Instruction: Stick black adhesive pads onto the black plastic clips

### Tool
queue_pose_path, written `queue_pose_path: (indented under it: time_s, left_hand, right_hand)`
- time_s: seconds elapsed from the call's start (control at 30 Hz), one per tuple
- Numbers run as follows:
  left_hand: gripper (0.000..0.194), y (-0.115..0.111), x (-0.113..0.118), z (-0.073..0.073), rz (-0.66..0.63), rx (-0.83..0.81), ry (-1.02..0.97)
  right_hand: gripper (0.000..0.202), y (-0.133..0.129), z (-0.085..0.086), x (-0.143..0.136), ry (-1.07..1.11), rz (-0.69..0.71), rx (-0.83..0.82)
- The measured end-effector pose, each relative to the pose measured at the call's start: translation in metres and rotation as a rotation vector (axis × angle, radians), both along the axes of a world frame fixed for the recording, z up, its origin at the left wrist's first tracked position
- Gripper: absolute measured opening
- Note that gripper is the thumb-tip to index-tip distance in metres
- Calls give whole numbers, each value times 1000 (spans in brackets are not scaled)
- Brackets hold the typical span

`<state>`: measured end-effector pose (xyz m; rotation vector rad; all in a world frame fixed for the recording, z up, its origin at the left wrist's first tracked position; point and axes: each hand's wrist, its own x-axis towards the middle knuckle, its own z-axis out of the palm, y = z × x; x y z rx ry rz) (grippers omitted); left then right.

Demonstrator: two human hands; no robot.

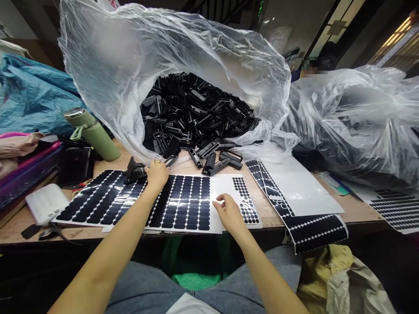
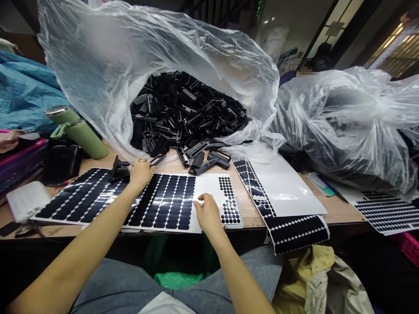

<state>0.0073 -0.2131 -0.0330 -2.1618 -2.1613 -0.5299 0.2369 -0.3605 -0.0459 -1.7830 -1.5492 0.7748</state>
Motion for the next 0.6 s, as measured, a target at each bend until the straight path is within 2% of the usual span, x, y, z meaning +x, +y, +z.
queue_pose_path:
  time_s: [0.07,0.1,0.13,0.2,0.27,0.3,0.4,0.47,0.6]
  left_hand:
    - [22,-19,11,2,-59,96,-151]
    - [22,-30,17,2,-99,89,-293]
    - [21,-41,24,2,-128,29,-477]
    - [20,-59,36,-3,-135,-226,-914]
    - [18,-72,44,-11,-65,-434,-1287]
    - [16,-75,47,-15,-28,-482,-1416]
    - [15,-79,48,-26,-3,-478,-1585]
    - [15,-79,45,-31,-34,-464,-1608]
    - [15,-78,43,-33,-51,-475,-1597]
  right_hand:
    - [20,21,-4,-10,-97,-3,6]
    - [22,31,-5,-16,-153,-23,-15]
    - [23,41,-5,-21,-203,-47,-46]
    - [24,55,-6,-30,-263,-91,-106]
    - [22,62,-7,-34,-270,-112,-132]
    - [21,64,-8,-36,-265,-115,-128]
    - [15,61,-12,-36,-243,-103,-94]
    - [14,58,-16,-36,-229,-97,-55]
    - [14,56,-20,-42,-217,-181,-2]
